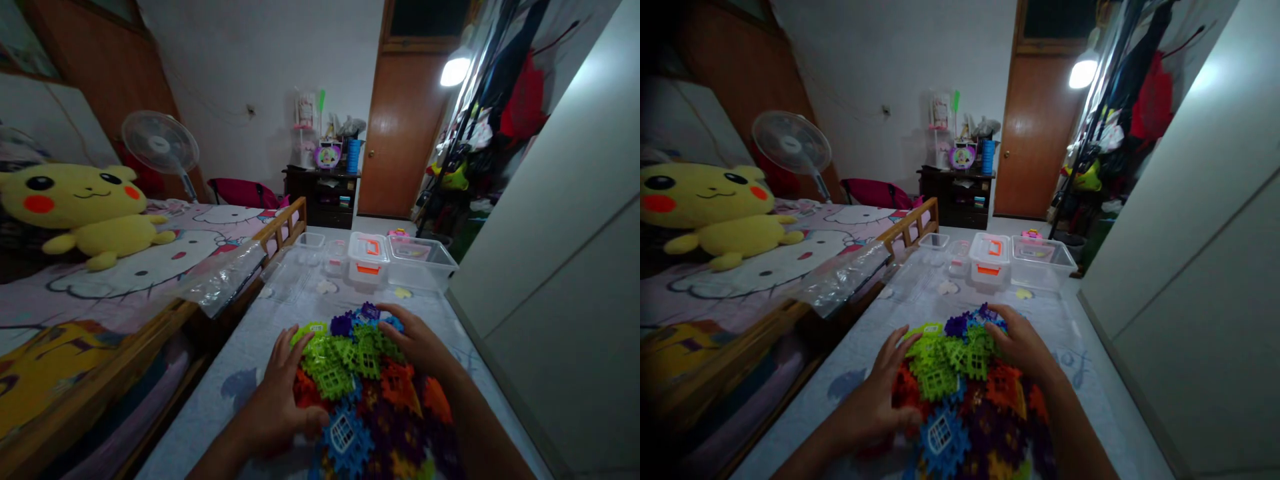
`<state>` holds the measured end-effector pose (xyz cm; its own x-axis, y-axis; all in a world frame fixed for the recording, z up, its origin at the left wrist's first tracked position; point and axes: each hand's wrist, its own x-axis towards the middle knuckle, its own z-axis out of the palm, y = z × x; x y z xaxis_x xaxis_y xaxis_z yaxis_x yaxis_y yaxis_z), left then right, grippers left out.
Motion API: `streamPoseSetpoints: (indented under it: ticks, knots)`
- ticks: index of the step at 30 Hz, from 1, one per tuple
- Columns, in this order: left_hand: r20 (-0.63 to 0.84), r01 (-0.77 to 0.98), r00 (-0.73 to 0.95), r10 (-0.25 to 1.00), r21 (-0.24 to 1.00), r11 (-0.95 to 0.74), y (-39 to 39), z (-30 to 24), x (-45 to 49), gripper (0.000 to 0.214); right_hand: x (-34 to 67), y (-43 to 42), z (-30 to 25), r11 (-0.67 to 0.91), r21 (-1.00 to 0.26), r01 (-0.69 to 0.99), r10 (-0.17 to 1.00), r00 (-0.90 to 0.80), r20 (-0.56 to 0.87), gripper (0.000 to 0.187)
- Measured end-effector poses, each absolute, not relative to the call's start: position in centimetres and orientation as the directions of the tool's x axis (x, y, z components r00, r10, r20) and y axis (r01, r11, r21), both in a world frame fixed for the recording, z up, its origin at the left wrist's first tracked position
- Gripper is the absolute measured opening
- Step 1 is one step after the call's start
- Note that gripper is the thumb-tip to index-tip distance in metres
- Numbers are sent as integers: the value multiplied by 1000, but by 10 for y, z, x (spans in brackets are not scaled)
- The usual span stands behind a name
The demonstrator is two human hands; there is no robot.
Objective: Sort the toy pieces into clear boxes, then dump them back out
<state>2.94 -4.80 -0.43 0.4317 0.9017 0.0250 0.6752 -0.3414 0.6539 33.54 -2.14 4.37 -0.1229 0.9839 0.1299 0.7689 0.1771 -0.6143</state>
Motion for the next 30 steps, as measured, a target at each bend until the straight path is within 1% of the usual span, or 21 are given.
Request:
streamPoseSetpoints:
  ticks: [2, 3, 4, 6, 7, 10, 12, 15, 18, 20, 22, 25, 30]
  knots:
    - [41, 674, 480, 876, 622, -398, -66, -7, 28, 128, 372, -36, 28, 67, -603, 795, 987, 35, 155, 60]
    - [41, 670, 511, 858, 606, -428, -73, -10, 29, 132, 386, -43, 18, -5, -593, 805, 983, 112, 143, 69]
    - [40, 666, 538, 842, 592, -454, -78, -13, 31, 136, 396, -48, 8, -84, -585, 807, 979, 176, 102, 79]
    - [28, 674, 566, 824, 560, -482, -84, -19, 38, 138, 403, -56, -9, -176, -593, 786, 974, 228, 12, 93]
    - [20, 688, 563, 826, 542, -482, -85, -21, 43, 137, 401, -59, -14, -180, -609, 772, 976, 218, -12, 95]
    - [10, 724, 540, 842, 505, -470, -84, -25, 55, 133, 380, -62, -19, -92, -660, 745, 992, 126, 3, 88]
    - [31, 723, 533, 845, 503, -474, -83, -25, 61, 129, 362, -62, -17, -49, -659, 750, 996, 83, 21, 83]
    - [76, 723, 514, 855, 498, -479, -82, -24, 66, 124, 343, -63, -13, -8, -632, 775, 998, 49, 47, 79]
    - [83, 740, 488, 869, 489, -462, -80, -22, 71, 124, 332, -65, -12, 14, -625, 780, 998, 25, 54, 77]
    - [84, 742, 484, 871, 488, -459, -77, -19, 76, 122, 329, -67, -12, 49, -646, 762, 997, 6, 83, 76]
    - [100, 744, 475, 874, 486, -459, -74, -14, 81, 115, 326, -68, -13, 106, -686, 720, 990, -14, 138, 73]
    - [101, 754, 456, 884, 485, -444, -65, -5, 89, 108, 320, -69, -14, 161, -738, 655, 980, -18, 198, 63]
    - [77, 754, 460, 884, 492, -435, -46, 10, 93, 100, 311, -63, -13, 225, -774, 591, 965, -25, 262, 39]
